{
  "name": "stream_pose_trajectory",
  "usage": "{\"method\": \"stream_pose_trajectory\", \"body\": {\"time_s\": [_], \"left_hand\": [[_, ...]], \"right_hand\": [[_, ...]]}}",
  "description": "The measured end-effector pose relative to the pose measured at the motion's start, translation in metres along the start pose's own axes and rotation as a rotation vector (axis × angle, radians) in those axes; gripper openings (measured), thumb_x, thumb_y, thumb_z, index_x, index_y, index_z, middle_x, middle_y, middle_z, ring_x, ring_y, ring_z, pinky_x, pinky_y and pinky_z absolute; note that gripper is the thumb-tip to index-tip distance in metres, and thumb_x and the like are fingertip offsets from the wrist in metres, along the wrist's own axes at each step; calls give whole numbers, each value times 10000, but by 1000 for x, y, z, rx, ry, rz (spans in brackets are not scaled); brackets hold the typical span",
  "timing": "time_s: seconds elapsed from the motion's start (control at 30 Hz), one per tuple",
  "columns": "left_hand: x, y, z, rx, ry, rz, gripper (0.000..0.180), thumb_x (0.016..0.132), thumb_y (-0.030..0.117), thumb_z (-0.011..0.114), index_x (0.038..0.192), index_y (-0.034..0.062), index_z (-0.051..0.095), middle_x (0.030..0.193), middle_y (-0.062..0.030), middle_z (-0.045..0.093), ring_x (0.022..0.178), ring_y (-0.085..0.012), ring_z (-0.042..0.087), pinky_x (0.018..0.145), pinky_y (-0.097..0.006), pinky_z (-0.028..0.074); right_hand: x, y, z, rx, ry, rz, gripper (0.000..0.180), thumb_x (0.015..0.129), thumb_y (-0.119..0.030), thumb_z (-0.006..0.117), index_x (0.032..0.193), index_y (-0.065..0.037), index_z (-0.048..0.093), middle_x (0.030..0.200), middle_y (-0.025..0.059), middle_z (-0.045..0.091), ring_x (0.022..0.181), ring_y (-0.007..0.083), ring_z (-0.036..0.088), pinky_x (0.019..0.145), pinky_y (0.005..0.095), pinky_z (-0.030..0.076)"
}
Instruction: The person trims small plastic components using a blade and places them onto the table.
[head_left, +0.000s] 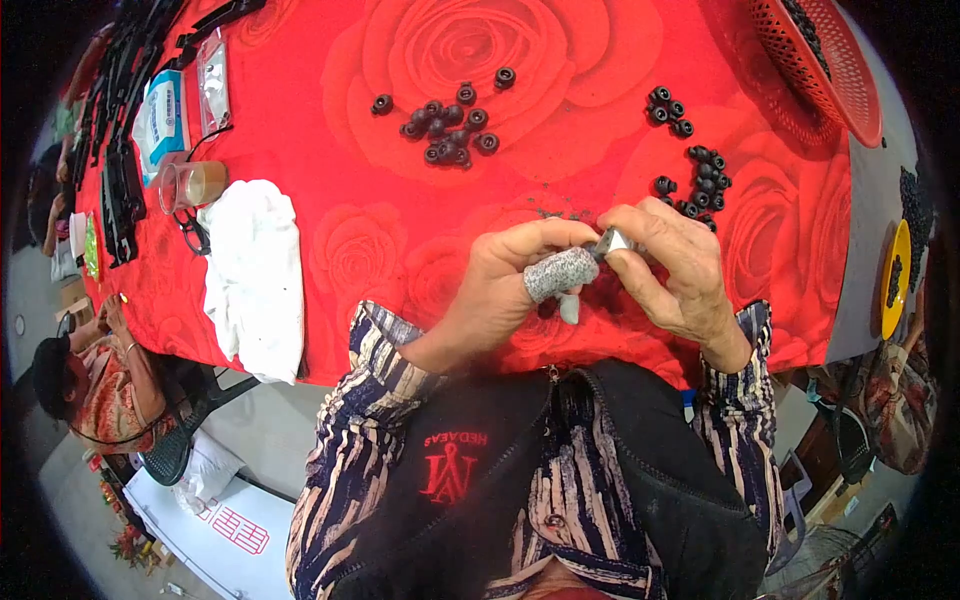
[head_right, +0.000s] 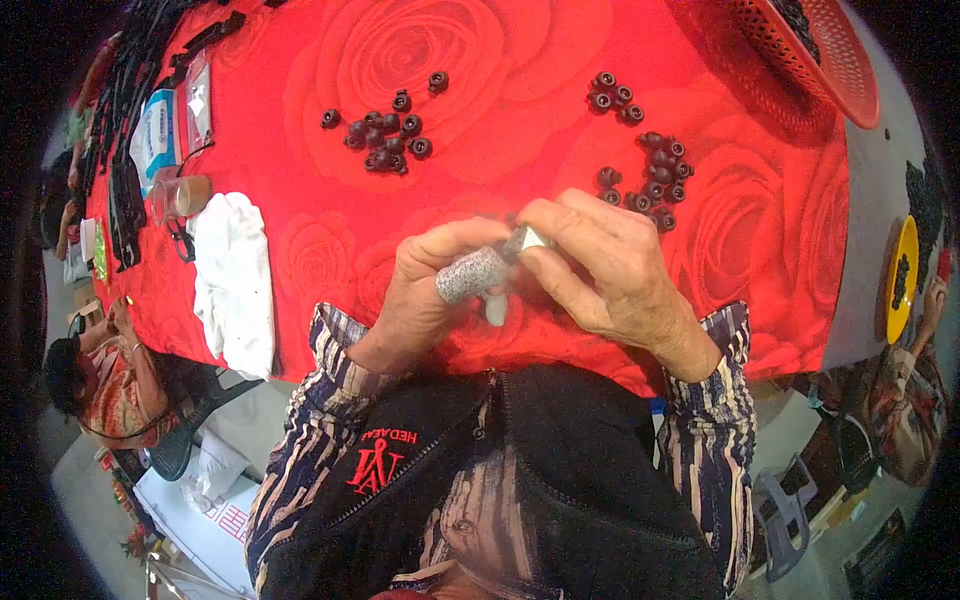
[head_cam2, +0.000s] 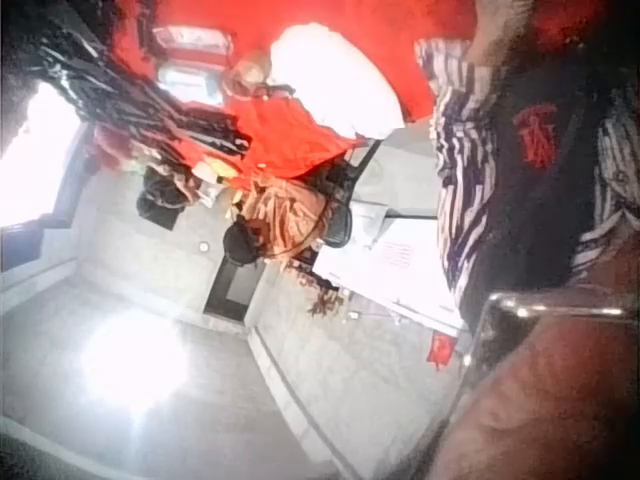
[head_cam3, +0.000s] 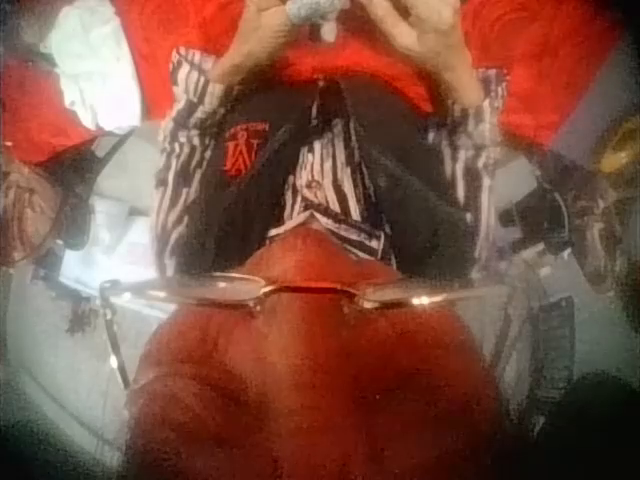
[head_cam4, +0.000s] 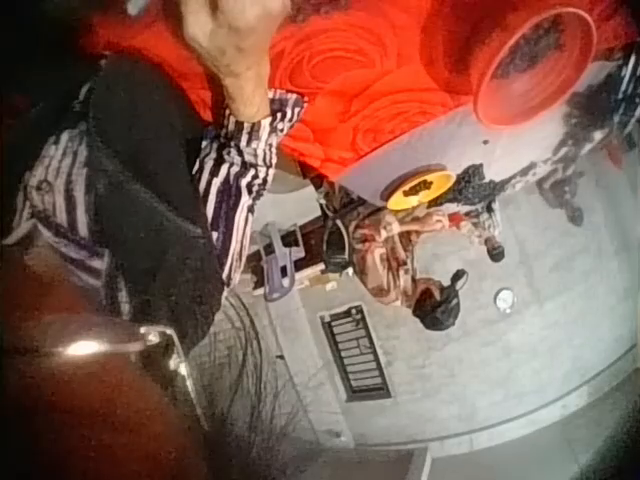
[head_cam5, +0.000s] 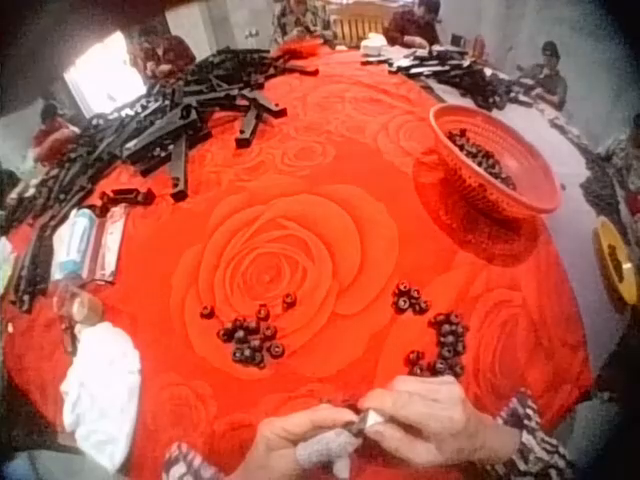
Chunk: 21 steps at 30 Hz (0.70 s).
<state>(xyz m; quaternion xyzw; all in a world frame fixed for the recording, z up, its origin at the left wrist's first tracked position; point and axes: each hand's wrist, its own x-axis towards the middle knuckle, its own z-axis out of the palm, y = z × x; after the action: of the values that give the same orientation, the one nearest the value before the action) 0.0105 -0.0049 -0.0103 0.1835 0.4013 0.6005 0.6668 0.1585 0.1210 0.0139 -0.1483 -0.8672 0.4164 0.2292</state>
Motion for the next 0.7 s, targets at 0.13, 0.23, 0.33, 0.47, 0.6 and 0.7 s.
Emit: {"method": "stream_pose_trajectory", "body": {"time_s": [0.13,0.23,0.33,0.47,0.6,0.7], "left_hand": [[1,-1,-1,-7,13,-11,233,873,146,600,1078,34,605,752,-16,601,597,-92,579,512,-190,398],[2,-5,-1,-49,38,34,226,875,136,593,1075,32,609,760,-32,605,595,-104,583,524,-198,421],[3,-3,-2,-136,21,18,225,875,121,588,1072,14,608,781,-48,611,633,-115,593,542,-224,472],[5,0,-2,-216,29,23,240,867,113,594,1072,-13,598,843,-68,625,700,-127,600,552,-266,520],[2,-7,-3,-337,-58,-56,243,866,117,597,1067,-19,597,875,-84,630,706,-137,602,550,-272,521],[7,-9,-7,-325,-125,-136,236,867,121,596,1058,-18,599,867,-80,633,701,-143,603,546,-269,512]], "right_hand": [[1,1,-1,-13,2,-21,241,728,1,640,960,17,578,712,122,543,592,257,547,521,332,429],[1,-1,-1,4,-21,-7,240,725,3,642,957,15,580,707,122,539,587,256,543,516,330,424],[0,-1,-2,41,-44,10,244,722,1,647,956,16,580,699,117,538,586,244,542,514,320,421],[0,-2,-2,137,52,31,275,700,-9,673,960,17,587,701,103,553,584,212,550,507,298,427],[1,-1,7,82,91,-167,379,621,2,705,987,11,609,718,94,570,568,199,559,484,293,436],[0,3,8,8,94,-221,414,584,-2,708,988,9,615,720,97,569,573,213,563,484,301,441]]}}
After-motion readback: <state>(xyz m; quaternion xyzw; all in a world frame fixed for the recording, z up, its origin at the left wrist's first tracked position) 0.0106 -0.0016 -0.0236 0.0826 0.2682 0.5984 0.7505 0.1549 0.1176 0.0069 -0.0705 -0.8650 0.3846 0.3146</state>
